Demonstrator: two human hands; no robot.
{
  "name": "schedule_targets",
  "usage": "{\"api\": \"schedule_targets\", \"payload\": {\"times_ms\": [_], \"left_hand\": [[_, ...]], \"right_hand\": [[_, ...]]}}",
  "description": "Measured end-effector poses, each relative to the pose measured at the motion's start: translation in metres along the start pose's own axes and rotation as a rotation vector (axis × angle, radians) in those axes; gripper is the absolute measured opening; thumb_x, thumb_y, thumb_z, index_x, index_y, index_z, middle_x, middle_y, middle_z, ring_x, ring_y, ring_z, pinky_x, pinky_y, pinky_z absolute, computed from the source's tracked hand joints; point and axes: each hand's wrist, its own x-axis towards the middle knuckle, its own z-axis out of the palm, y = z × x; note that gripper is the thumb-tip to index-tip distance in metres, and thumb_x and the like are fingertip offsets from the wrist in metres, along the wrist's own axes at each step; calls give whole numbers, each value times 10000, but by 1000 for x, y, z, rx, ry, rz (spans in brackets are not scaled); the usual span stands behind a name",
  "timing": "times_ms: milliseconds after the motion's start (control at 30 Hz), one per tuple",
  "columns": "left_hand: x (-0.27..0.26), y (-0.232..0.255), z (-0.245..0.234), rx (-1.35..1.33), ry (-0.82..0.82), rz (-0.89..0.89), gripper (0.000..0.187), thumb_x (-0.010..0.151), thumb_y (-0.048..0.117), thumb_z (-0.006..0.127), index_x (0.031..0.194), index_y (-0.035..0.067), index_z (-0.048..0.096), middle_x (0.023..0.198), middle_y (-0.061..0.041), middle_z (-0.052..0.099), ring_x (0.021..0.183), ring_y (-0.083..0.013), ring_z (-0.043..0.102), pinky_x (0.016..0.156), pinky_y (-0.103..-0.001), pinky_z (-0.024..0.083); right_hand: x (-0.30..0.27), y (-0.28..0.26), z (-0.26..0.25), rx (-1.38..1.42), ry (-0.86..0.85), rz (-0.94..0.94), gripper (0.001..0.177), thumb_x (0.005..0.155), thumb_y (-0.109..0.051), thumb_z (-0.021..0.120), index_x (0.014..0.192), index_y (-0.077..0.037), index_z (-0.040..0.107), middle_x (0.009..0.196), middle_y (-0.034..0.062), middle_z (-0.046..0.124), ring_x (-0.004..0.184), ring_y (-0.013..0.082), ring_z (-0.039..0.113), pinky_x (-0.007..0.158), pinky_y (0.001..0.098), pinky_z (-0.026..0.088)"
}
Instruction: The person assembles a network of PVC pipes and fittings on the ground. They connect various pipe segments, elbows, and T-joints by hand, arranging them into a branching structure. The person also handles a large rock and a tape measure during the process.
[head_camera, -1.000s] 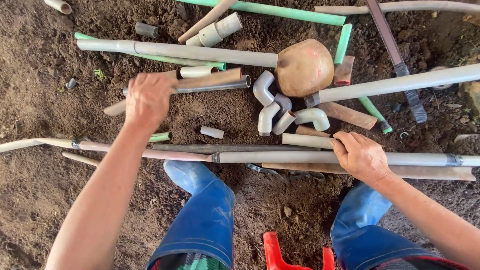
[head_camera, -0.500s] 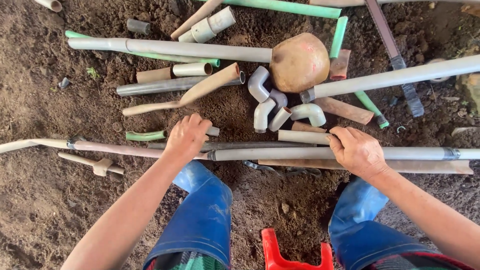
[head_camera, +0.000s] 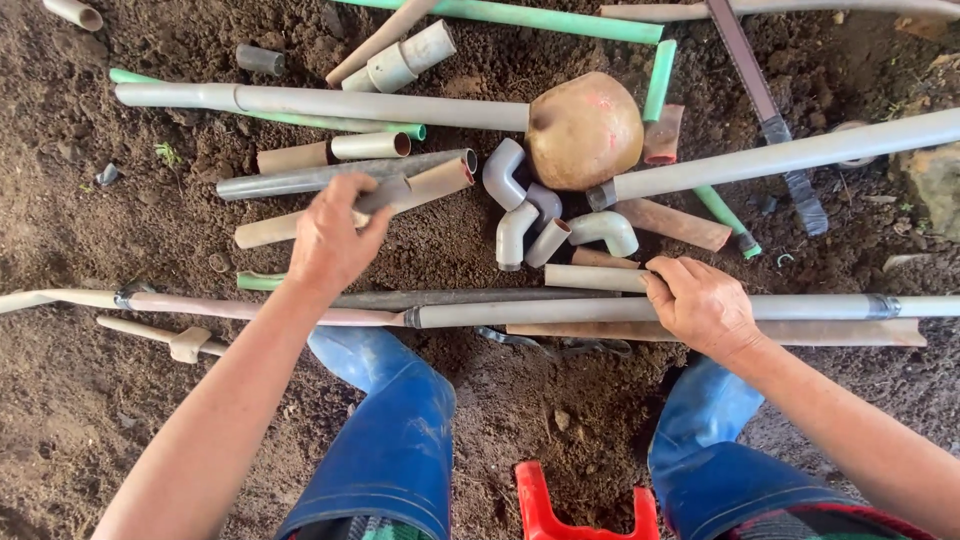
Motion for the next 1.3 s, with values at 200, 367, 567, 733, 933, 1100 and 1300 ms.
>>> {"api": "schedule_targets", "payload": {"times_ms": [200, 367, 567, 733, 933, 1100, 1300], "left_hand": [[21, -13, -3, -119, 221, 18, 269, 857, -29, 648, 1093, -50, 520, 1005, -221, 554, 880, -311, 619, 724, -380, 551], [17, 3, -4, -111, 218, 35, 291, 837, -46, 658, 1097, -70, 528, 990, -220, 509, 882, -314, 607, 748, -421, 549], [8, 9, 9, 48, 259, 239, 199, 851, 12, 677, 1023, -2, 578, 962, -166, 533, 922, -301, 592, 814, -399, 522], [-6, 19, 24, 43, 206, 289, 126, 880, 131, 673, 985, 82, 623, 924, -76, 576, 962, -220, 593, 856, -344, 493], [-21, 48, 22, -96, 90, 253, 105, 872, 92, 644, 969, 58, 626, 907, -104, 594, 946, -252, 611, 843, -382, 514], [-25, 59, 28, -193, 82, 230, 112, 851, 106, 667, 955, 76, 636, 915, -84, 594, 941, -237, 624, 827, -377, 529], [-30, 75, 29, -278, -17, 194, 121, 852, 89, 648, 966, 53, 635, 928, -115, 596, 931, -263, 635, 827, -407, 539]], "right_hand": [[1, -2, -3, 11, 4, -8, 199, 923, -345, 568, 961, -158, 627, 728, 24, 616, 707, 200, 667, 669, 285, 540], [3, -1, -4, 23, 12, -9, 207, 925, -344, 566, 953, -148, 630, 721, 29, 618, 697, 212, 665, 655, 296, 541], [3, -2, -5, 41, 30, 4, 204, 926, -326, 581, 943, -128, 630, 719, 47, 620, 685, 226, 663, 645, 305, 543], [2, -3, -4, 44, 15, 3, 224, 931, -342, 561, 952, -127, 622, 732, 48, 618, 697, 223, 662, 658, 307, 542], [5, -6, -11, 91, -11, 32, 218, 931, -325, 571, 969, -118, 629, 773, 55, 635, 745, 236, 669, 696, 326, 544], [31, -24, -23, 279, -57, 90, 143, 922, -212, 572, 1008, -122, 642, 809, 54, 639, 767, 240, 661, 694, 330, 536], [86, -49, -30, 804, -462, 457, 260, 937, -152, 501, 1178, -60, 536, 827, 125, 655, 733, 248, 650, 632, 392, 533]]}}
